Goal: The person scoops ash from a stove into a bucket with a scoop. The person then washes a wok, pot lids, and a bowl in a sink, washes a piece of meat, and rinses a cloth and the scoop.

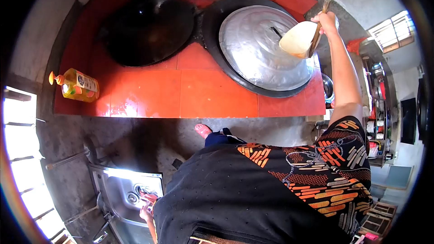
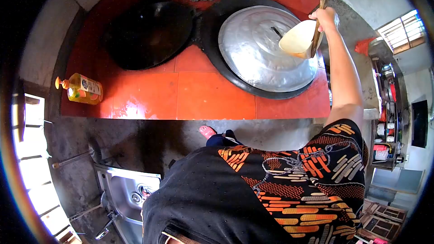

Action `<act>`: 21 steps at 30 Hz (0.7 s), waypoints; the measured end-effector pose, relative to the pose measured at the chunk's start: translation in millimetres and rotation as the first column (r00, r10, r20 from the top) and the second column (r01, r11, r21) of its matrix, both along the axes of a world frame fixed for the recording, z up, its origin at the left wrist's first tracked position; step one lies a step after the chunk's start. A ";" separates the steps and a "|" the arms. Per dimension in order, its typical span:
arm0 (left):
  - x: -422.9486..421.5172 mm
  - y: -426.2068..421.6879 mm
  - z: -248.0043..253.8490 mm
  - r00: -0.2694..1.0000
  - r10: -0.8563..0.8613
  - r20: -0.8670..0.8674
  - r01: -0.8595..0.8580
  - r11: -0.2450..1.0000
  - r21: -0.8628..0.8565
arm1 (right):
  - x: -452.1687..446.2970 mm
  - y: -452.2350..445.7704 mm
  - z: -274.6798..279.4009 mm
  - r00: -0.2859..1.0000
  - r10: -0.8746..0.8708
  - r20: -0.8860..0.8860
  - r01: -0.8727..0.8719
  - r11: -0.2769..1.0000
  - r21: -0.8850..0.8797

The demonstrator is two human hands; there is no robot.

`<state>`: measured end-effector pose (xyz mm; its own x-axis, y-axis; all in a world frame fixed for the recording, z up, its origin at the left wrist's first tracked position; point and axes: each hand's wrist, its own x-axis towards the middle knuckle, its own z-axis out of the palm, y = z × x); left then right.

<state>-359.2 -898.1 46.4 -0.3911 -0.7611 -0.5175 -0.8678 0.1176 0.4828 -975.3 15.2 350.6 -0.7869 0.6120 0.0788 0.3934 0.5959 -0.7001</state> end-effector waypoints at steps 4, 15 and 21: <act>11.7 -6.9 -9.7 0.940 -0.296 0.167 0.318 0.940 -0.121 | -2.8 -3.6 15.0 0.990 -0.031 0.139 0.007 0.985 0.170; 8.5 19.6 -22.3 0.980 -0.144 0.140 0.154 0.986 -0.060 | -13.1 -24.6 2.5 0.960 0.111 0.256 -0.215 0.878 0.427; 2.6 28.0 -30.3 0.980 -0.144 0.140 0.153 0.987 -0.053 | -24.3 -61.4 0.6 0.890 0.122 0.439 -0.395 0.687 0.610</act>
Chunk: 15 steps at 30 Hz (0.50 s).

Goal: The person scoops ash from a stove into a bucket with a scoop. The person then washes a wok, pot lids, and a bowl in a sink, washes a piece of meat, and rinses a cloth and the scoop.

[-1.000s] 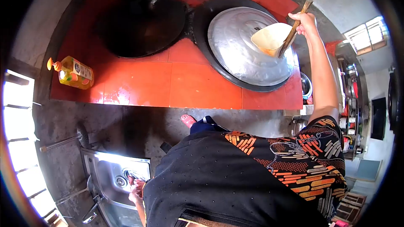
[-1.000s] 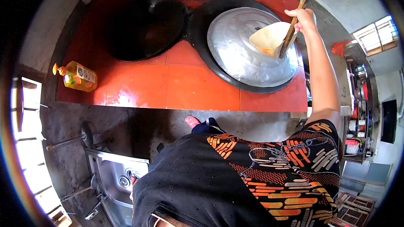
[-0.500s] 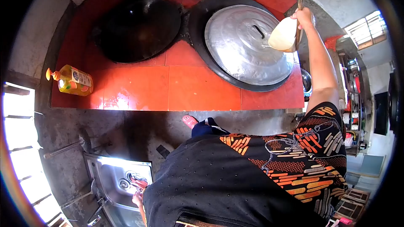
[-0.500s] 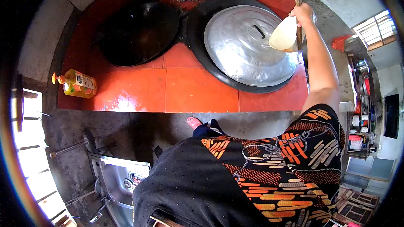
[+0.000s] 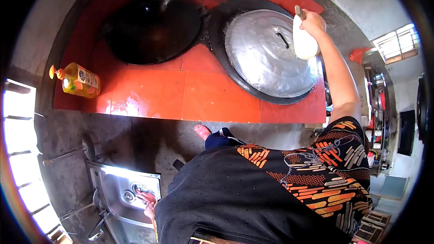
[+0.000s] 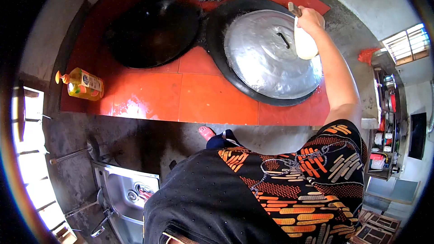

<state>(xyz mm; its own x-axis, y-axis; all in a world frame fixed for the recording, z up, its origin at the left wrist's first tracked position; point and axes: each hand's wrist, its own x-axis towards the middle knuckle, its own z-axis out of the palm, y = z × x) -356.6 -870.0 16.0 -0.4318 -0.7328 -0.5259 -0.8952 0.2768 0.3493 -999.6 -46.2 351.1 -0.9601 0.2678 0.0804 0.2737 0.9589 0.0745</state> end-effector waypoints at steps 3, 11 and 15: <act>3.6 2.6 -2.4 1.000 -0.011 -0.010 0.011 1.000 0.005 | 5.2 -18.8 -6.7 0.995 0.101 -0.028 -0.101 0.995 -0.006; 28.0 17.0 -14.6 0.956 0.113 -0.272 -0.090 0.992 0.093 | 6.9 -81.3 -2.7 0.922 0.387 -0.024 -0.352 0.860 0.371; -56.1 99.1 81.4 0.783 0.549 -0.291 -0.523 0.835 0.170 | 23.1 -137.2 56.4 0.851 0.404 -0.337 -0.474 0.866 -0.160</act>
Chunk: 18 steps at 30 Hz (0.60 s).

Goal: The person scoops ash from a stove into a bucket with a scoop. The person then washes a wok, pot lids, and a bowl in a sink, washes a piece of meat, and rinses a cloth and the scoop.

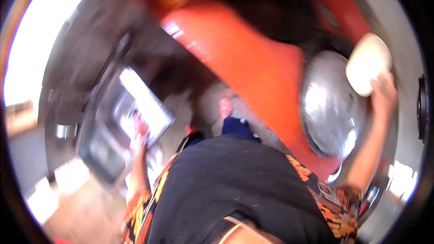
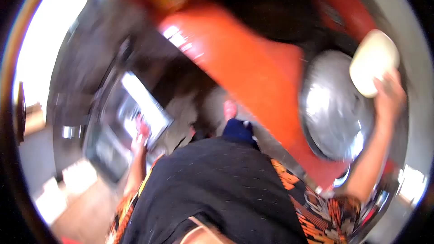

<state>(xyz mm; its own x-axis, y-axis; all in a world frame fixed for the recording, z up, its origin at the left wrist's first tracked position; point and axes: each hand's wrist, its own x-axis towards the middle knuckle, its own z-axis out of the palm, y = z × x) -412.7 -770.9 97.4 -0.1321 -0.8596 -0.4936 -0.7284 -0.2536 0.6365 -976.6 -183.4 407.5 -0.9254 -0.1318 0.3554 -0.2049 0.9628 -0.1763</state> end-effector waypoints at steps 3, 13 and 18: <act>-6.8 2.3 -1.5 0.905 -0.154 0.397 0.229 0.962 -0.148 | -7.1 -48.8 16.6 0.900 0.373 0.224 -0.212 0.825 -0.524; 29.8 25.1 -20.3 0.956 0.134 -0.261 -0.246 0.850 -0.465 | 173.8 -375.5 -45.4 0.050 0.995 0.092 0.006 0.092 -0.996; 72.1 112.3 38.5 0.999 -0.037 -0.031 -0.001 0.636 -0.772 | 301.7 -455.0 -75.2 -0.227 0.972 0.060 0.284 0.125 -0.951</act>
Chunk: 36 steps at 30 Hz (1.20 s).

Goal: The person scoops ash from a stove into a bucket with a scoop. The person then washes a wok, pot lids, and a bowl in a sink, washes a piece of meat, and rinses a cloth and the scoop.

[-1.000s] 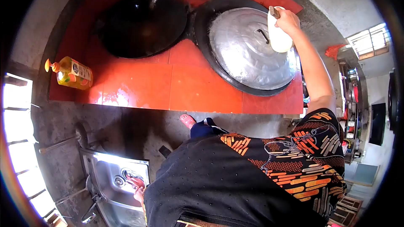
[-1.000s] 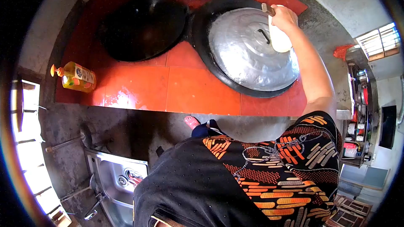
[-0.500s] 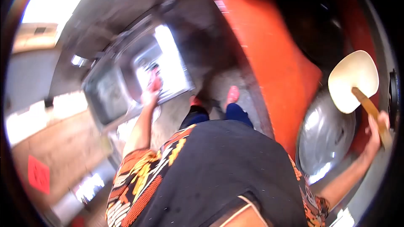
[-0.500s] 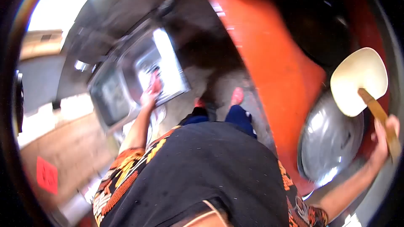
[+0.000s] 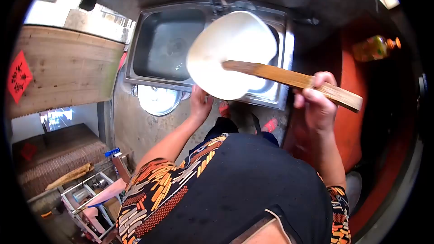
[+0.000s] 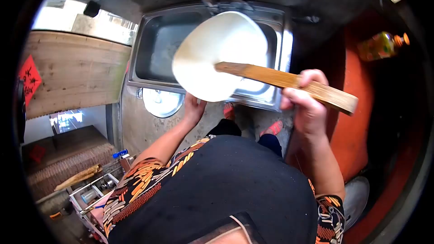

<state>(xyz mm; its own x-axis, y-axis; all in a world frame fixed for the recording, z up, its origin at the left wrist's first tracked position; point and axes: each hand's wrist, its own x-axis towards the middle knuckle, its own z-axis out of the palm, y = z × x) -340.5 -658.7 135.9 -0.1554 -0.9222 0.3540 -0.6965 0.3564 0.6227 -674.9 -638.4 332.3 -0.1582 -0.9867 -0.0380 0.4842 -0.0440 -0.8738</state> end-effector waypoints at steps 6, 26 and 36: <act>17.0 67.2 109.8 0.653 0.331 -0.681 0.395 0.618 0.680 | 123.3 -2.0 -24.1 0.967 0.242 0.085 -0.249 0.965 0.085; 84.4 -69.8 32.7 0.640 0.640 -0.426 -0.200 0.673 0.712 | 53.3 149.4 -153.2 0.773 0.194 -0.604 0.018 0.945 0.326; 52.5 -73.8 23.5 0.648 0.685 -0.334 -0.146 0.542 0.828 | -38.1 345.9 -160.9 0.786 -0.050 -0.616 0.469 0.698 0.541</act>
